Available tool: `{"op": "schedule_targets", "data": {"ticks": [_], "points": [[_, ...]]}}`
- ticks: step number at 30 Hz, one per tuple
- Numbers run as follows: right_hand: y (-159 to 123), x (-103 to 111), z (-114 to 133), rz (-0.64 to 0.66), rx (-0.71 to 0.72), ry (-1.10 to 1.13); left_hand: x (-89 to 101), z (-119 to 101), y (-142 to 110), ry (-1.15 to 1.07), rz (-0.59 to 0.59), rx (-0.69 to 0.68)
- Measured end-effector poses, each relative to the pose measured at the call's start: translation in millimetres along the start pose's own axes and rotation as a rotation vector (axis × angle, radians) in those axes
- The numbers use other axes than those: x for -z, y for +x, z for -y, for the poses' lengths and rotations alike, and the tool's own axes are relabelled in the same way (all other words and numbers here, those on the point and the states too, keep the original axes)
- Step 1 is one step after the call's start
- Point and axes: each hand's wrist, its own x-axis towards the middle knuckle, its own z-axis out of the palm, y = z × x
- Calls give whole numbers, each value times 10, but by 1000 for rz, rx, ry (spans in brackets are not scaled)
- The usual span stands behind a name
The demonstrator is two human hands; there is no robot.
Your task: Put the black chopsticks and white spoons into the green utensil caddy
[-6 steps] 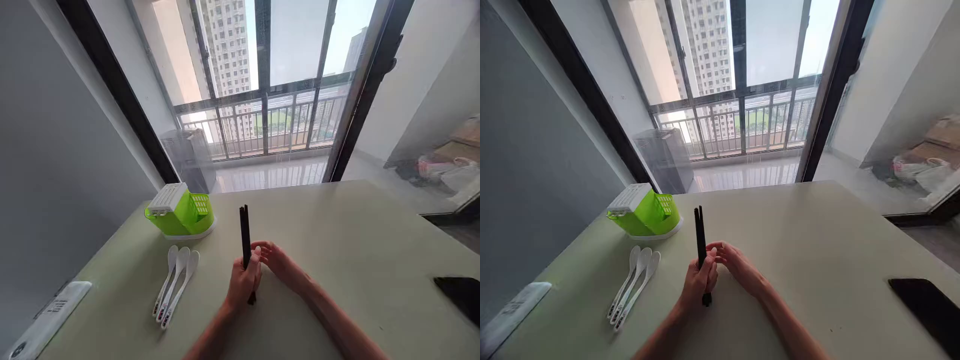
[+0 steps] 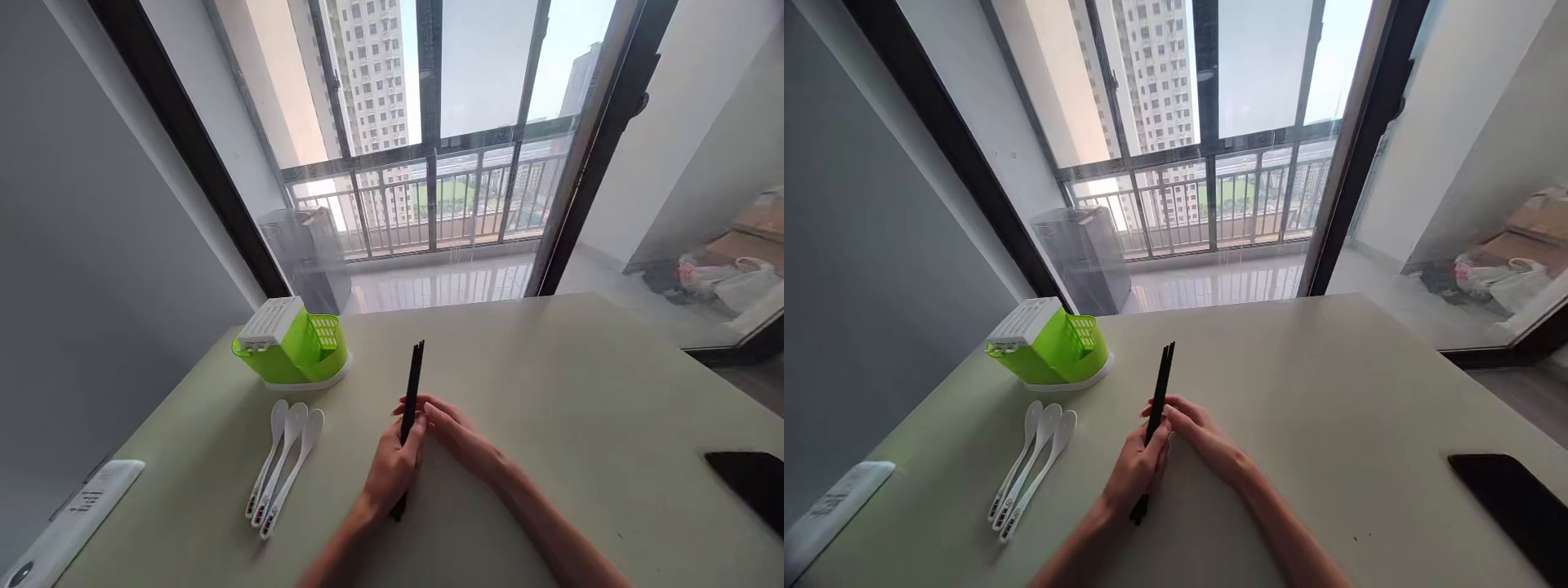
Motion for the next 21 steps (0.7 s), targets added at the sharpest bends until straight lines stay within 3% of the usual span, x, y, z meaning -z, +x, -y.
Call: {"op": "schedule_targets", "data": {"ticks": [8, 13, 21], "points": [[17, -76, -26, -55, 7, -59, -29, -105, -346, 350, 35, -77], [-2, -143, -90, -61, 36, -326, -82, -33, -521, 361, -36, -128], [2, -202, -151, -82, 59, -674, 38, 205, -722, 441, -168, -84]]}}
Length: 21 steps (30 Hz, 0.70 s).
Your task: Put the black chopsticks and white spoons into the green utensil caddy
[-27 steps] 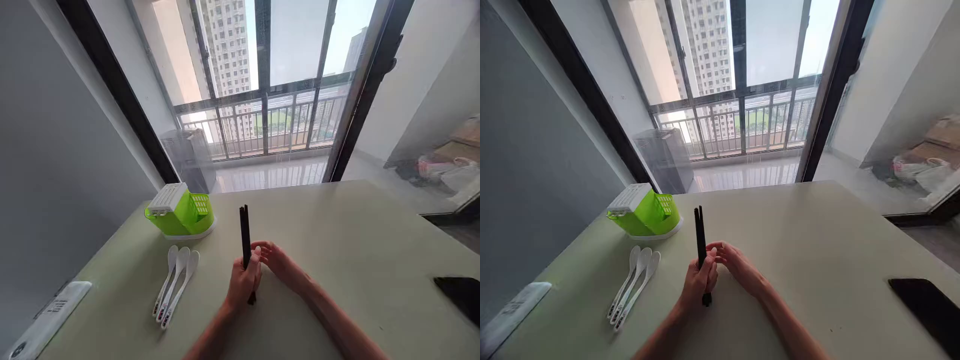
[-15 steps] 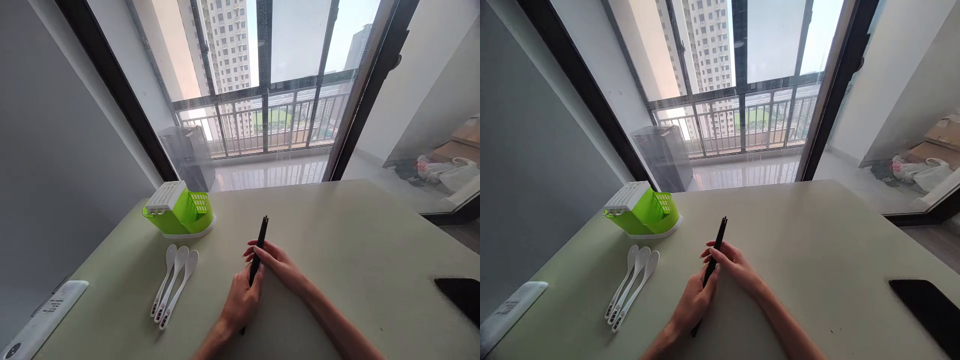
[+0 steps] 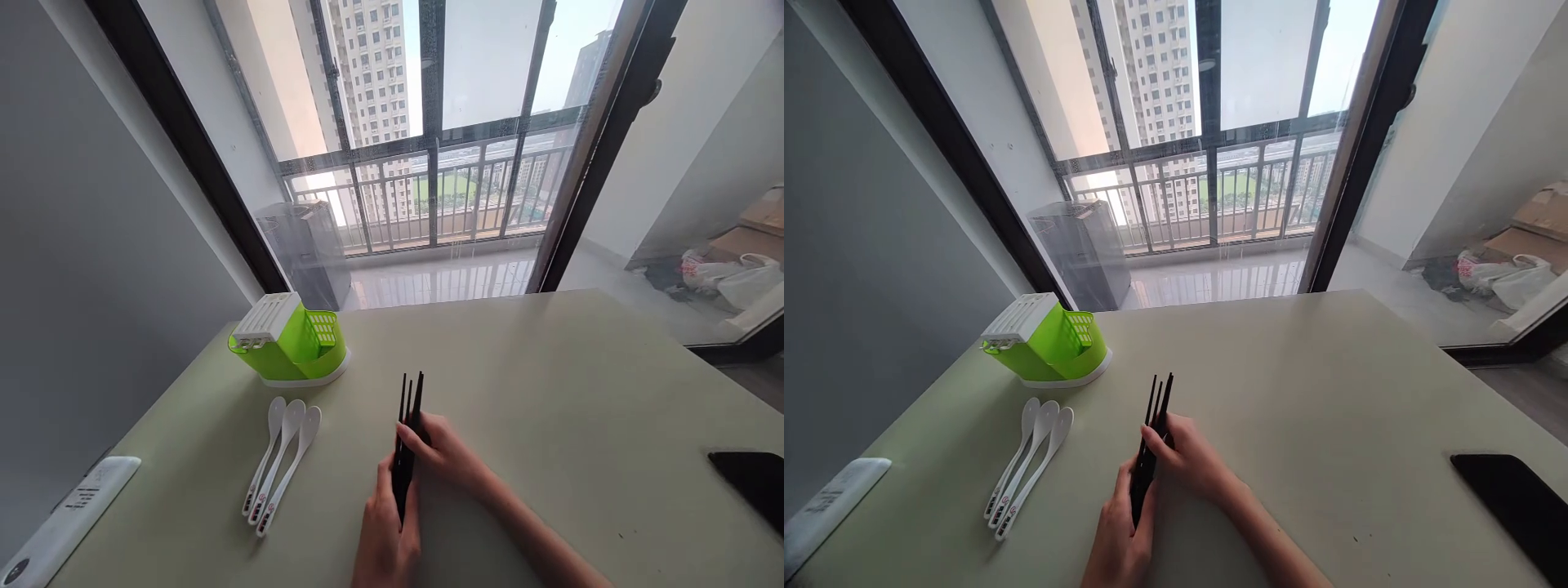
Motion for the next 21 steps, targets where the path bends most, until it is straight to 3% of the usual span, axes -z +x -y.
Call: {"op": "schedule_targets", "data": {"ticks": [3, 7, 10, 15, 21], "points": [[-5, 13, 33, -11, 19, -99, 103, -15, -52, 50, -32, 9], [-10, 46, 98, -22, -1, -49, 291, -5, -107, 186, -75, 57], [-8, 46, 103, -47, -25, -40, 382, 108, -148, 326, -100, -22], [-2, 22, 30, -51, -41, -35, 364, 292, -174, 532, -220, -214], [-2, 16, 2, -53, 1, -71, 301, 303, -127, 635, -271, -203]]}}
